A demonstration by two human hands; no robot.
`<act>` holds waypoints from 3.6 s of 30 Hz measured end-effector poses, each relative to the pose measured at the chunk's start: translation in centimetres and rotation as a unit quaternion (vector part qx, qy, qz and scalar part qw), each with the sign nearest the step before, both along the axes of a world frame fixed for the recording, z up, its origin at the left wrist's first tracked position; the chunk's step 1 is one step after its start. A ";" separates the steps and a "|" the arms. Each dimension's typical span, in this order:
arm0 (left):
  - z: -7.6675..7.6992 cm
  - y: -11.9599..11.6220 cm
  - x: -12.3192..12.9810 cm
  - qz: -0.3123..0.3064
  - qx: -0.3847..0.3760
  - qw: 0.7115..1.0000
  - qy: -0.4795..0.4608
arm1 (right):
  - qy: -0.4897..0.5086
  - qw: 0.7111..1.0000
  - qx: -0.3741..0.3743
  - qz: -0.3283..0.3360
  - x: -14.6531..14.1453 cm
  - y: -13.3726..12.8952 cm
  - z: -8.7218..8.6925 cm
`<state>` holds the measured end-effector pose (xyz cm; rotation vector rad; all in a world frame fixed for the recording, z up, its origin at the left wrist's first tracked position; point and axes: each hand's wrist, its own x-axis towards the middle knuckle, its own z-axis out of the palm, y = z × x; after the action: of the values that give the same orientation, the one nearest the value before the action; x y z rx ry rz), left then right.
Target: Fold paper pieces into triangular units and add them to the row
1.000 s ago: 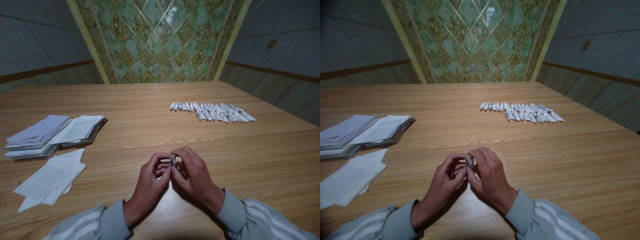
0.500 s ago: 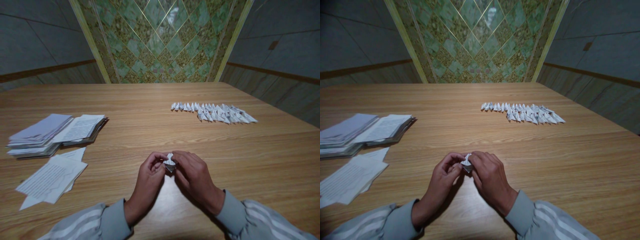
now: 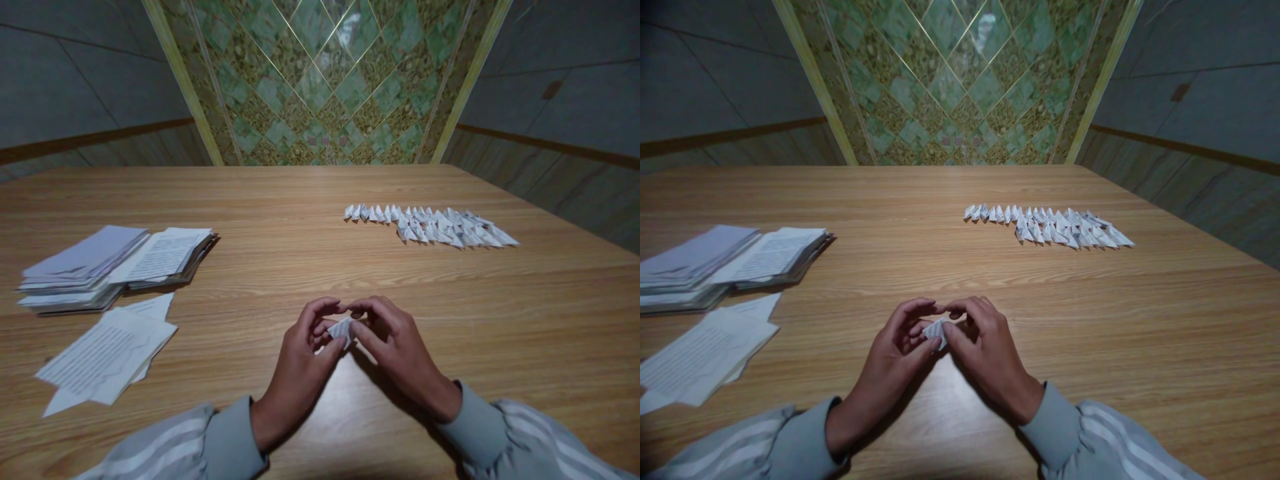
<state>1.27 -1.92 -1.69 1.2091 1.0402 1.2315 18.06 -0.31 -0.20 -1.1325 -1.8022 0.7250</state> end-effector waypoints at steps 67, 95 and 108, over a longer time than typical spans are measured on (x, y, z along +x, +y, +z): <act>1.3 0.1 -0.4 -0.034 -0.021 0.995 0.088 | 0.032 0.995 -0.063 0.075 0.2 -0.5 0.4; 1.2 0.2 -0.7 -0.059 -0.037 0.995 0.072 | 0.023 0.991 -0.098 0.087 0.4 -0.2 0.5; 1.0 0.8 -0.9 -0.030 -0.059 0.998 0.019 | 0.063 0.989 -0.114 0.075 0.4 -0.1 0.2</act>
<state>0.37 -1.13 -0.73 1.1681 1.0805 1.0904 18.50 -0.36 0.02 -1.0766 -1.7428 1.0909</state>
